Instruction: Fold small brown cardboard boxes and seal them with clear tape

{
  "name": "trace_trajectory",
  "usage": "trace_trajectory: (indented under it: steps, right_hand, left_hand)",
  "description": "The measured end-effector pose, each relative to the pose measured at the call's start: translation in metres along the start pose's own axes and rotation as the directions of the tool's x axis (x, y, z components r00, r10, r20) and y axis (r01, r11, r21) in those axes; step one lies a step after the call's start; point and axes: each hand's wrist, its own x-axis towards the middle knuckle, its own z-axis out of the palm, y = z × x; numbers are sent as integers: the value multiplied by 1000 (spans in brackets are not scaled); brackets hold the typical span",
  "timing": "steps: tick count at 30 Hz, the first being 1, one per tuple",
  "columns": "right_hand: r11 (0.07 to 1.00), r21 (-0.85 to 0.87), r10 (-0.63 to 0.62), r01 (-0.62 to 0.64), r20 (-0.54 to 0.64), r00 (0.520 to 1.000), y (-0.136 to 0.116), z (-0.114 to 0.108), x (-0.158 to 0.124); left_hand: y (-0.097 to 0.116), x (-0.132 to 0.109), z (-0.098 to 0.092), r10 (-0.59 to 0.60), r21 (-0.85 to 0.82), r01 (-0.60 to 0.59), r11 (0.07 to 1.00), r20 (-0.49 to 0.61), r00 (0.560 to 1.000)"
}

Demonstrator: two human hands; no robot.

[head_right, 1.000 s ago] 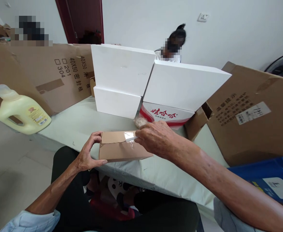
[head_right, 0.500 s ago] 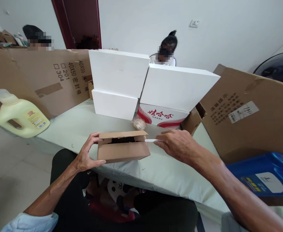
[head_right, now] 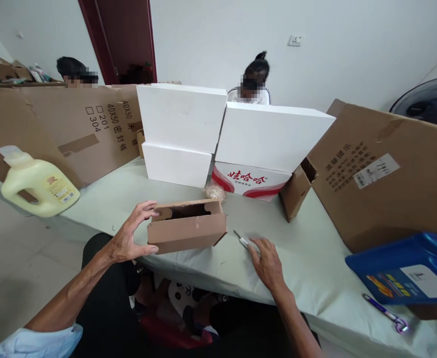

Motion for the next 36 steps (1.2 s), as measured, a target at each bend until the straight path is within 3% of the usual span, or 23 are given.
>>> trace_trajectory:
  steps: [2, 4, 5, 7, 9, 12, 15, 19, 24, 30, 36]
  right_hand:
    - [985, 170, 11, 22, -190, 982, -19, -10, 20]
    - [944, 287, -54, 162, -350, 935, -44, -24, 44]
    - [919, 312, -118, 242, -367, 923, -58, -31, 56]
    - [880, 330, -235, 342, -325, 916, -81, -41, 75]
    - [871, 342, -284, 354, -239, 929, -97, -44, 89]
    - [878, 382, -241, 288, -169, 956, -106, -36, 99]
    - [859, 456, -166, 232, -180, 969, -109, -24, 102]
    - [838, 507, -107, 200, -207, 972, -114, -16, 100]
    - [854, 487, -72, 184, -240, 968, -119, -14, 97]
    - [865, 465, -58, 188, -280, 958, -123, -12, 94]
    - [875, 444, -64, 194, -291, 955, -127, -16, 90]
  left_hand:
    - [2, 5, -4, -3, 41, 2, 999, 26, 1000]
    - [5, 10, -9, -8, 80, 4, 997, 52, 999]
    - [7, 13, -11, -8, 97, 2, 995, 58, 998]
    - [11, 19, -16, -3, 138, -6, 990, 67, 998]
    - [16, 26, -21, 18, 199, -29, 979, 58, 998]
    - [28, 37, -23, 105, 314, -109, 943, 30, 994]
    - [44, 50, -15, 169, 393, -191, 899, 90, 981]
    - [59, 70, 3, 125, 422, -207, 883, 215, 969]
    - [63, 90, 16, 45, 381, -154, 912, 280, 959]
    - [68, 99, 21, -28, 371, -57, 927, 220, 975]
    - [64, 92, 29, 58, 305, -100, 947, 145, 988]
